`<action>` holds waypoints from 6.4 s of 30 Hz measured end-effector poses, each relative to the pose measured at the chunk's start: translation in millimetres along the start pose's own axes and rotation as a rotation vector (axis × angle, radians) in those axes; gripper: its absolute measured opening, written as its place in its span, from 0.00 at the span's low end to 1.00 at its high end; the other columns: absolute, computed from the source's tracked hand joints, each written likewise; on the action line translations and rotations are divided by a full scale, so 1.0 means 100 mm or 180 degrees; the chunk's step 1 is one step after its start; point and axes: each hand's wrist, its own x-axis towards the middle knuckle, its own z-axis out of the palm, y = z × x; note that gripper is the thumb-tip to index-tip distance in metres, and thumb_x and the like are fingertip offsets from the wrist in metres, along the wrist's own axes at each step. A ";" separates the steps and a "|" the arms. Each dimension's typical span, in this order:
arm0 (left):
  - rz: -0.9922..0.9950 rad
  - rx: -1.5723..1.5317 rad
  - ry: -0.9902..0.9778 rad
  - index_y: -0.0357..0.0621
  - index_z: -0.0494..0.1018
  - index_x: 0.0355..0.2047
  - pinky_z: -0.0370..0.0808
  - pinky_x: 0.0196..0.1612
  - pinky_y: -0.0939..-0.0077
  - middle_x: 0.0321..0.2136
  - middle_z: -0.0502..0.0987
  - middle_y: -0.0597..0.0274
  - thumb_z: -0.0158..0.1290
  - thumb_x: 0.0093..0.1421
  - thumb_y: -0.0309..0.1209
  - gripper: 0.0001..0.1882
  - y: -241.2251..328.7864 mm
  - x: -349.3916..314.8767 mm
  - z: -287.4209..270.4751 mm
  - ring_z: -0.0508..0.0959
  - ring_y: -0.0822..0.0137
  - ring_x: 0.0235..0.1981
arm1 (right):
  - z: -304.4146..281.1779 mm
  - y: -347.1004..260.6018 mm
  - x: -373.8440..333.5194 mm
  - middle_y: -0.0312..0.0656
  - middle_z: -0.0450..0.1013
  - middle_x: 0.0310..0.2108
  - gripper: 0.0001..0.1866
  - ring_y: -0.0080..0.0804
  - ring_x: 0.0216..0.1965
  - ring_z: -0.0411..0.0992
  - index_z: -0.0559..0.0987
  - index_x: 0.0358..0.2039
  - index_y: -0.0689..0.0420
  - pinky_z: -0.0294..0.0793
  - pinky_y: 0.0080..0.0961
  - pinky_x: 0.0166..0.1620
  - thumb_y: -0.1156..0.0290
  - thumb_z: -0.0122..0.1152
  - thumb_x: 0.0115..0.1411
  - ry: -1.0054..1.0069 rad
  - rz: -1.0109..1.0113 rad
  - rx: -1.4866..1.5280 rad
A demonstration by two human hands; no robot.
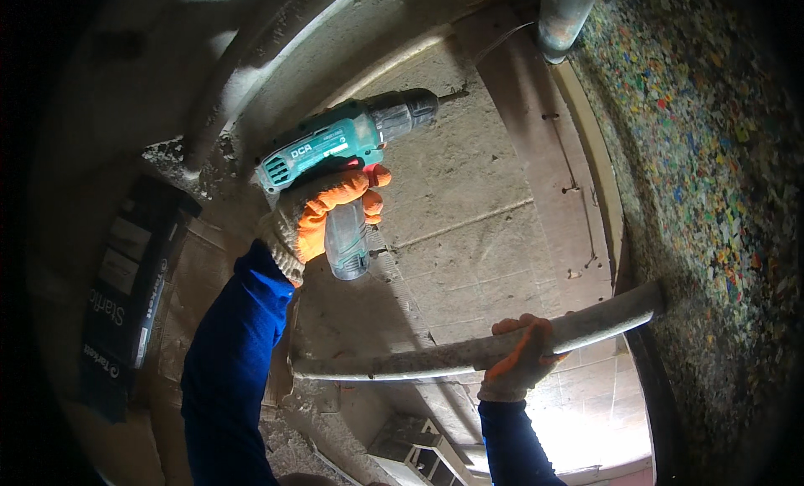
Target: The person assembles a metal frame by positioning metal poles and securing them to a wooden workbench using a cordless drill. They repeatedly position, drill, and adjust the poles, then handle a wooden plank and a curved metal rod.
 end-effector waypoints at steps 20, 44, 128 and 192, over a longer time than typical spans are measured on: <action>0.0945 0.1278 0.0006 0.42 0.77 0.40 0.80 0.45 0.61 0.36 0.81 0.59 0.66 0.55 0.43 0.20 0.38 1.53 0.02 0.82 0.60 0.35 | 0.00 -0.07 -0.03 0.42 0.72 0.30 0.31 0.32 0.23 0.74 0.56 0.56 0.57 0.77 0.34 0.30 0.53 0.59 0.64 -0.0024 0.0156 -0.0326; 0.0841 0.1046 -0.0116 0.44 0.74 0.45 0.75 0.38 0.72 0.41 0.79 0.61 0.65 0.56 0.43 0.22 0.25 1.59 -0.03 0.77 0.69 0.33 | 0.12 -0.16 -0.05 0.44 0.72 0.30 0.44 0.33 0.23 0.74 0.43 0.68 0.51 0.78 0.36 0.30 0.62 0.62 0.62 0.0251 0.0288 -0.0001; -0.1080 -0.1768 -0.0250 0.46 0.52 0.66 0.72 0.53 0.48 0.62 0.59 0.43 0.48 0.69 0.37 0.29 -0.09 -2.18 -1.41 0.65 0.47 0.59 | 0.04 -0.03 -0.01 0.39 0.72 0.28 0.15 0.33 0.22 0.74 0.69 0.39 0.47 0.78 0.36 0.25 0.63 0.68 0.59 0.0076 0.0037 0.0347; -0.3348 -0.5468 0.1445 0.28 0.59 0.58 0.75 0.57 0.50 0.50 0.68 0.27 0.54 0.64 0.36 0.29 -1.96 -3.02 0.91 0.73 0.38 0.53 | -2.26 0.45 0.43 0.52 0.68 0.53 0.30 0.48 0.55 0.64 0.62 0.65 0.58 0.58 0.45 0.60 0.68 0.59 0.64 -0.0750 -0.2446 -0.3484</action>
